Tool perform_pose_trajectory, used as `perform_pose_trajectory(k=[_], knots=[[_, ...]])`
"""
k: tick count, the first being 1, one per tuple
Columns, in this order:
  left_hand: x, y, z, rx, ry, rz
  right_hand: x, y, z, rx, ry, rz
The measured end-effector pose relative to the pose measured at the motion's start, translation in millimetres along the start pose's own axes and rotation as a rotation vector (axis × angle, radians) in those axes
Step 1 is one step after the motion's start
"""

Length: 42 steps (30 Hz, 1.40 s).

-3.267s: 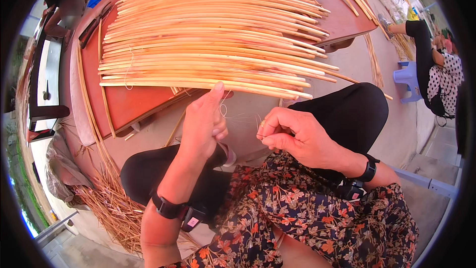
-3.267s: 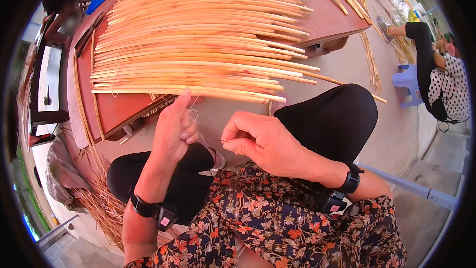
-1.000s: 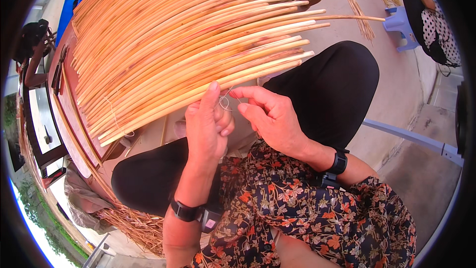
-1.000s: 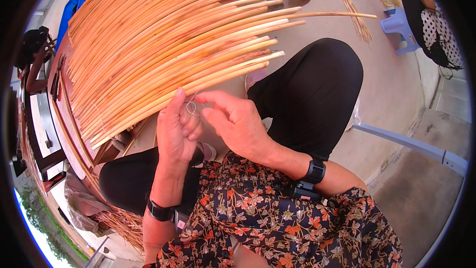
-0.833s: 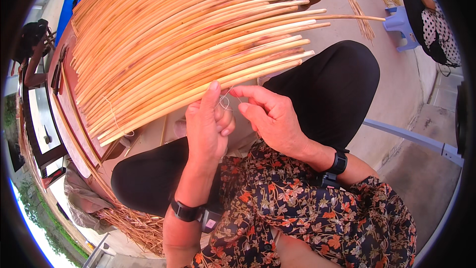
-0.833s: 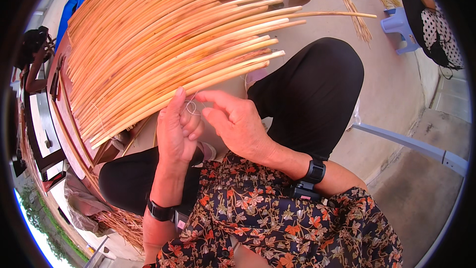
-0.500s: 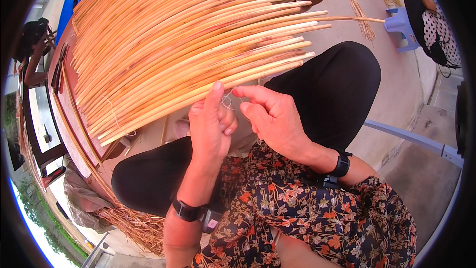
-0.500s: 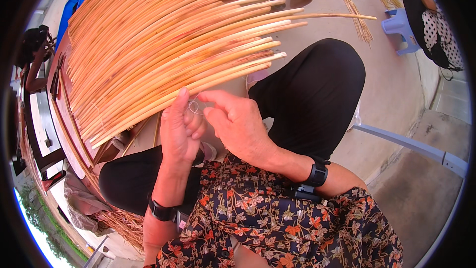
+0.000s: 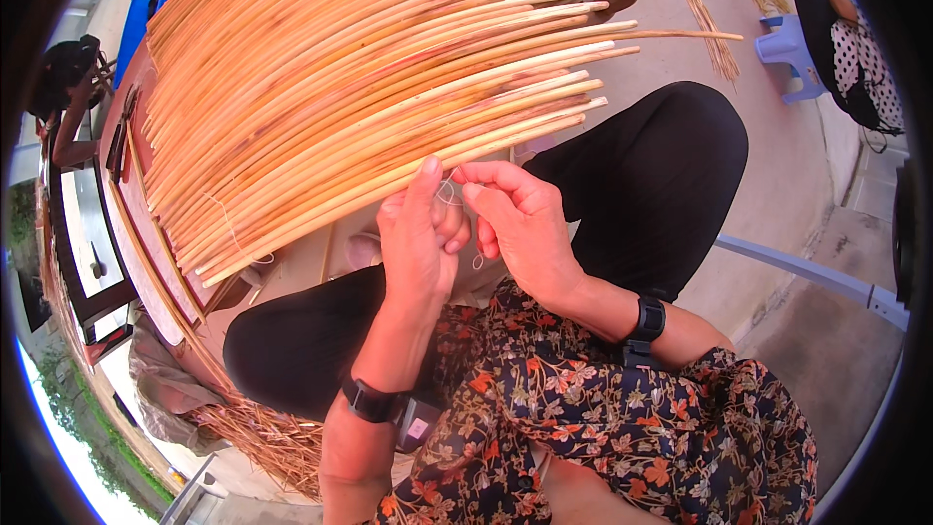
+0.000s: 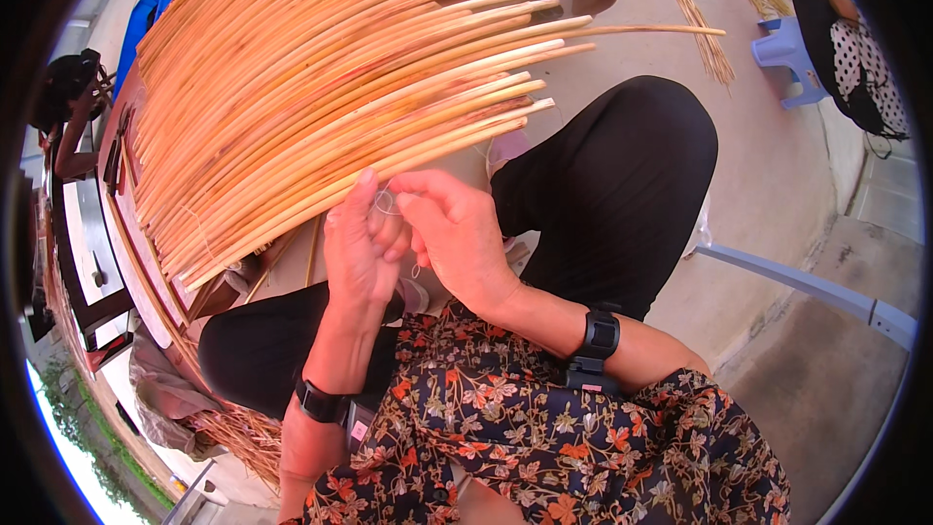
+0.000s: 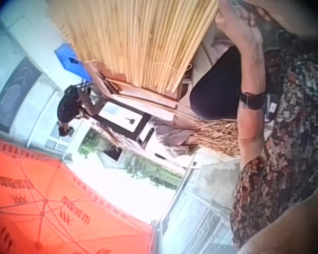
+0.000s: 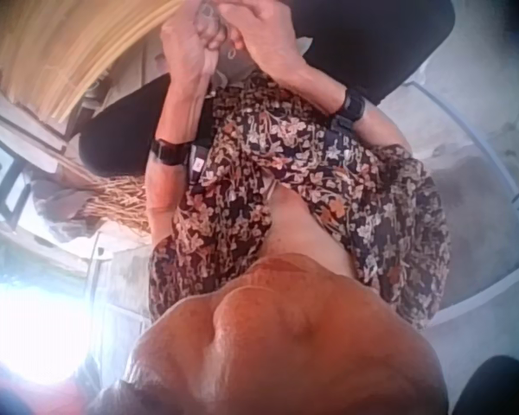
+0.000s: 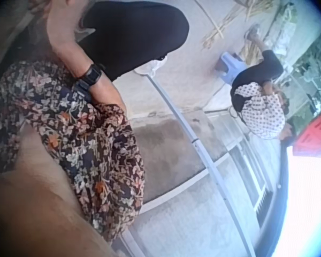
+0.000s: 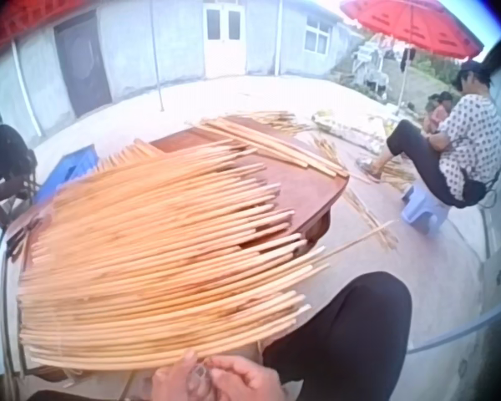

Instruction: The person weaves together lengths of straw by hand and using a needle and thread, aligning them on a table and stitching them into a mat.

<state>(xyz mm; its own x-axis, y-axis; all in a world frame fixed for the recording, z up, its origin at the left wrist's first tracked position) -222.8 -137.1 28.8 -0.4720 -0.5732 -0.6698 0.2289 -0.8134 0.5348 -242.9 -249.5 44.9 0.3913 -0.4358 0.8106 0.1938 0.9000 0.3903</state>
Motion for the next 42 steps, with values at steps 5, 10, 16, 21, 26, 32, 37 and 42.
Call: perform_pose_trajectory(k=[5, 10, 16, 21, 26, 32, 37, 42], knots=[[-8.5, -7.3, -1.8, -0.038, -0.004, 0.149, -0.2, 2.3, 2.7, 0.044, 0.031, 0.013], [-16.6, -3.3, -1.5, -0.112, 0.034, 0.057, 3.4, 3.3, 4.0, 0.027, 0.037, 0.046], [-14.5, -7.2, -3.6, -0.098, 0.051, 0.059, 2.8, 4.8, 2.3, 0.008, 0.053, 0.0], [-16.7, -7.3, -4.1, -0.11, 0.053, 0.039, 1.3, 5.4, -0.9, 0.015, 0.051, -0.009], [-15.8, -8.1, -1.6, -0.117, 0.049, 0.015, -7.3, 5.9, -5.3, 0.027, 0.072, -0.085], [-15.4, -4.6, 0.3, -0.067, 0.078, 0.014, -15.1, 6.0, -7.2, 0.031, 0.075, -0.183], [-15.4, -4.1, -3.8, -0.075, 0.094, 0.028, -13.0, 8.6, -10.1, 0.039, 0.039, -0.235], [-16.2, -4.2, -5.9, -0.085, 0.084, 0.066, -7.5, 6.4, -11.1, 0.087, -0.009, -0.108]])
Point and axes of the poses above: each hand's wrist, its own z-axis away from the middle knuckle, its own y-axis out of the palm, x = y × z, the point moved 5 cm from there along -z, towards the middle knuckle, and after that the axes turned 6 degrees about -z, right-handed, at the moved point
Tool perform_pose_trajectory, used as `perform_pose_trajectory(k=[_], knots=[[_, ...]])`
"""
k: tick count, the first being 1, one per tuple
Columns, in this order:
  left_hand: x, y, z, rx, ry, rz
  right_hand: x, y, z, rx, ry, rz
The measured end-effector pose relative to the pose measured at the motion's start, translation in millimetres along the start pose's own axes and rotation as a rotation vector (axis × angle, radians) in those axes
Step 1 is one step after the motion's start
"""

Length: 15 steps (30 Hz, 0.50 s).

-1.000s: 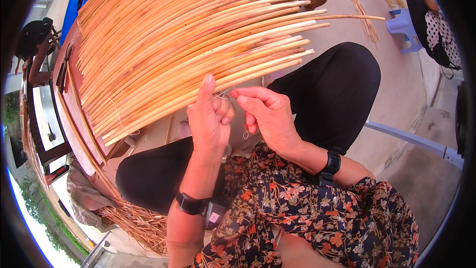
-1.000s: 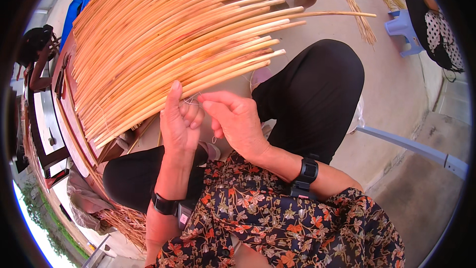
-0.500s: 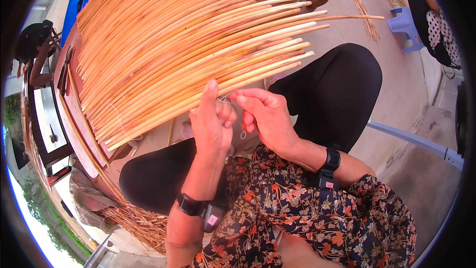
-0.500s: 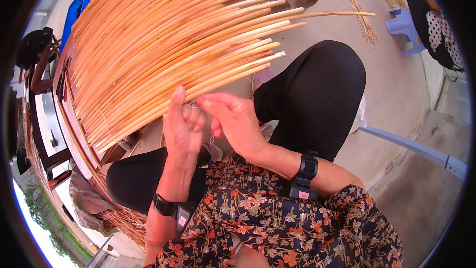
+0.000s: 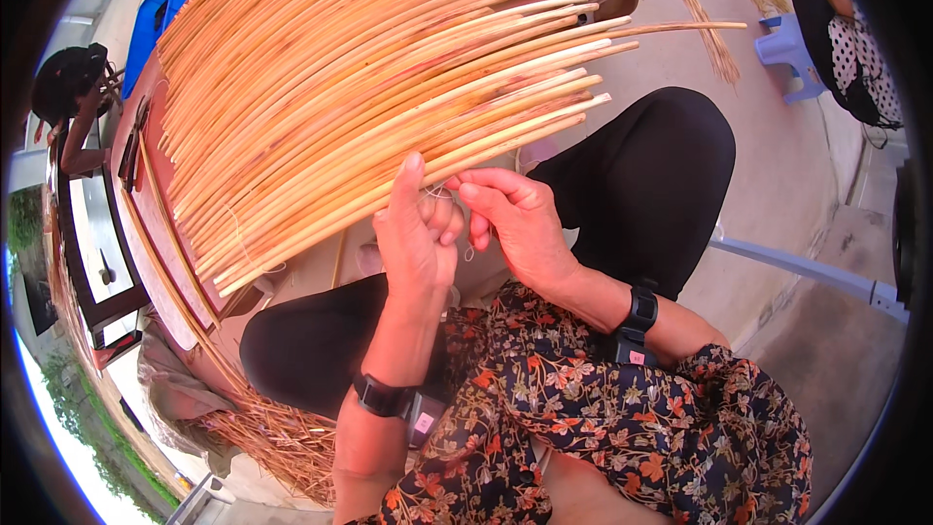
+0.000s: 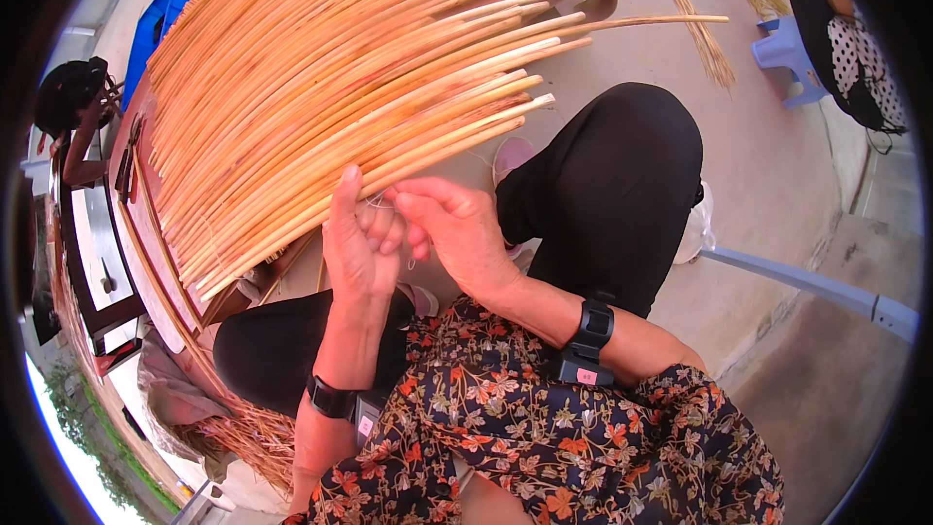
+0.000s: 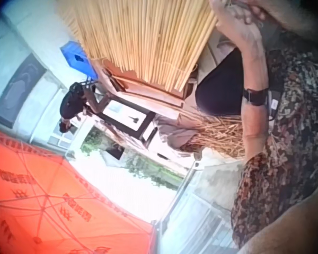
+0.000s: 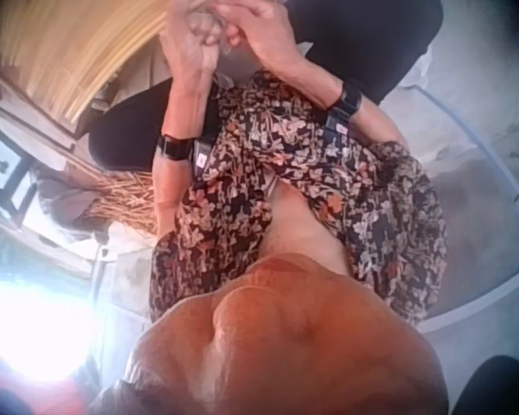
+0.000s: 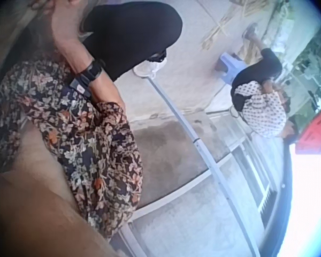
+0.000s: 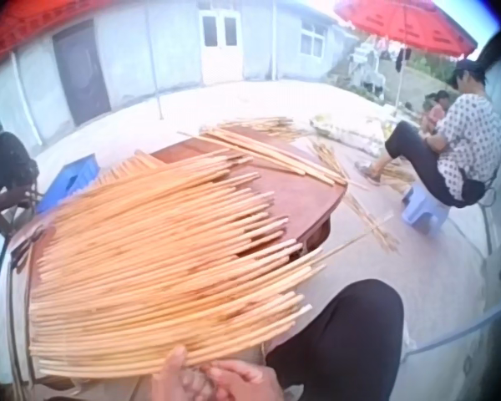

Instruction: The person weaves together lengths of straw by hand and using a needle and thread, aligning them on a table and stitching them into a mat.

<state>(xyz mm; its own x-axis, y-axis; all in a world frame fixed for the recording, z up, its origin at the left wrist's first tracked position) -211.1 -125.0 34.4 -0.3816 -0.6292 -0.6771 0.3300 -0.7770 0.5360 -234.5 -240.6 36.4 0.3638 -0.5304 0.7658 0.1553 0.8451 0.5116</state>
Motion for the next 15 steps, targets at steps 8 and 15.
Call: perform_pose_trajectory(k=[8, 15], knots=[[-2.9, -2.0, 3.8, -0.018, -0.023, 0.005, 2.0, 2.1, 4.2, 0.046, 0.002, 0.03], [-2.7, -4.3, 5.1, -0.093, -0.02, -0.059, 1.4, 2.2, 8.8, 0.052, 0.037, 0.137]])
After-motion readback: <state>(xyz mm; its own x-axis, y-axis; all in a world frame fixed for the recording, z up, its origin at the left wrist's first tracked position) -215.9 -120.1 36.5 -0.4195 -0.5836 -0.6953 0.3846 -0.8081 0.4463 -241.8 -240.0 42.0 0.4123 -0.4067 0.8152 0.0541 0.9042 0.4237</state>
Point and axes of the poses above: each hand's wrist, its own z-axis away from the middle knuckle, its own y-axis out of the palm, x = y × z, the point moved 5 cm from there along -z, towards the middle knuckle, and after that the axes turned 6 degrees about -z, right-handed, at the moved point
